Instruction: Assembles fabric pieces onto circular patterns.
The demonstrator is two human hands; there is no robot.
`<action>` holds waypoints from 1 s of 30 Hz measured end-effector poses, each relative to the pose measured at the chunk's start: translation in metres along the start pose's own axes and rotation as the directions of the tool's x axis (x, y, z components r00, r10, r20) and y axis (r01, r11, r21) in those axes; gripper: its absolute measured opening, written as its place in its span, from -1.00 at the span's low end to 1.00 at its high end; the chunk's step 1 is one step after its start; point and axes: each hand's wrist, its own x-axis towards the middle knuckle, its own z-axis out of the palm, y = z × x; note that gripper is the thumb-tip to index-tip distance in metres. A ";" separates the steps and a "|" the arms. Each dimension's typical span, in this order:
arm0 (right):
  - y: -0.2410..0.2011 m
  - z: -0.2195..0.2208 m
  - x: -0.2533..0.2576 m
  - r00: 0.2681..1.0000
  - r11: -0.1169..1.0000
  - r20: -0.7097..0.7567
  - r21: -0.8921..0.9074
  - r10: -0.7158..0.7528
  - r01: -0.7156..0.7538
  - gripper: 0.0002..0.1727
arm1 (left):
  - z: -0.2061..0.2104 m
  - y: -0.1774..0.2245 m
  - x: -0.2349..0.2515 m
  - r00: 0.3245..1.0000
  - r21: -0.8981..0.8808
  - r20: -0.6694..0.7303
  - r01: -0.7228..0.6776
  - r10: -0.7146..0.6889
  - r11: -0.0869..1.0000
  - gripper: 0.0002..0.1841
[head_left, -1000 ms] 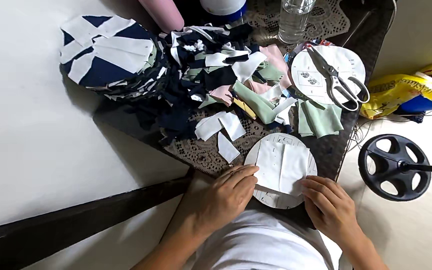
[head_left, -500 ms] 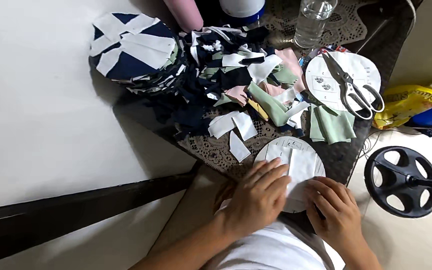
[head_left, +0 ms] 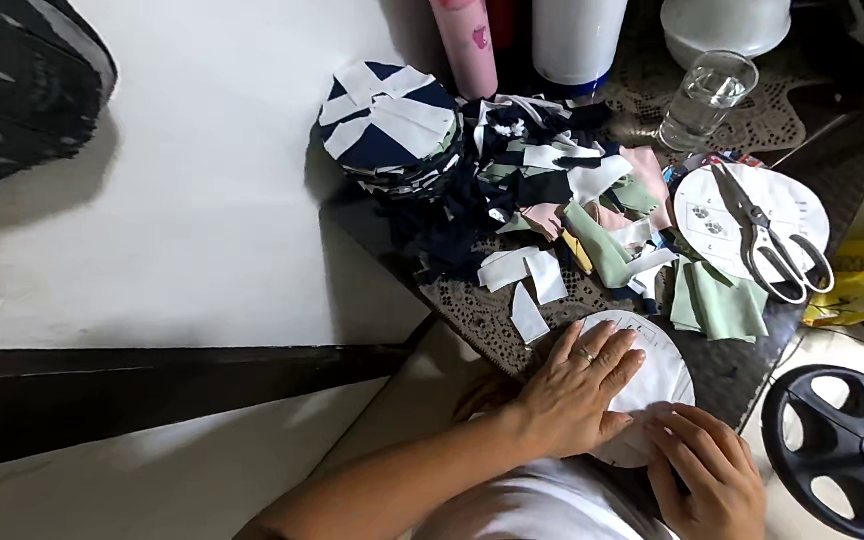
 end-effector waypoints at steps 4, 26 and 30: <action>-0.006 -0.001 0.021 0.999 0.999 -0.026 -0.047 0.025 -0.026 -0.70 | -0.006 -0.011 0.004 0.996 -0.066 0.057 -0.064 0.068 0.996 -0.22; -0.021 0.013 0.023 0.996 0.990 0.007 0.104 0.093 -0.093 -0.78 | -0.109 -0.165 -0.051 0.867 -0.090 -0.215 0.441 -0.450 0.893 -0.61; -0.021 0.013 0.023 0.995 0.990 0.013 0.097 0.100 -0.101 -0.79 | -0.108 -0.188 -0.050 0.953 0.040 -0.127 0.281 -0.274 0.959 -0.62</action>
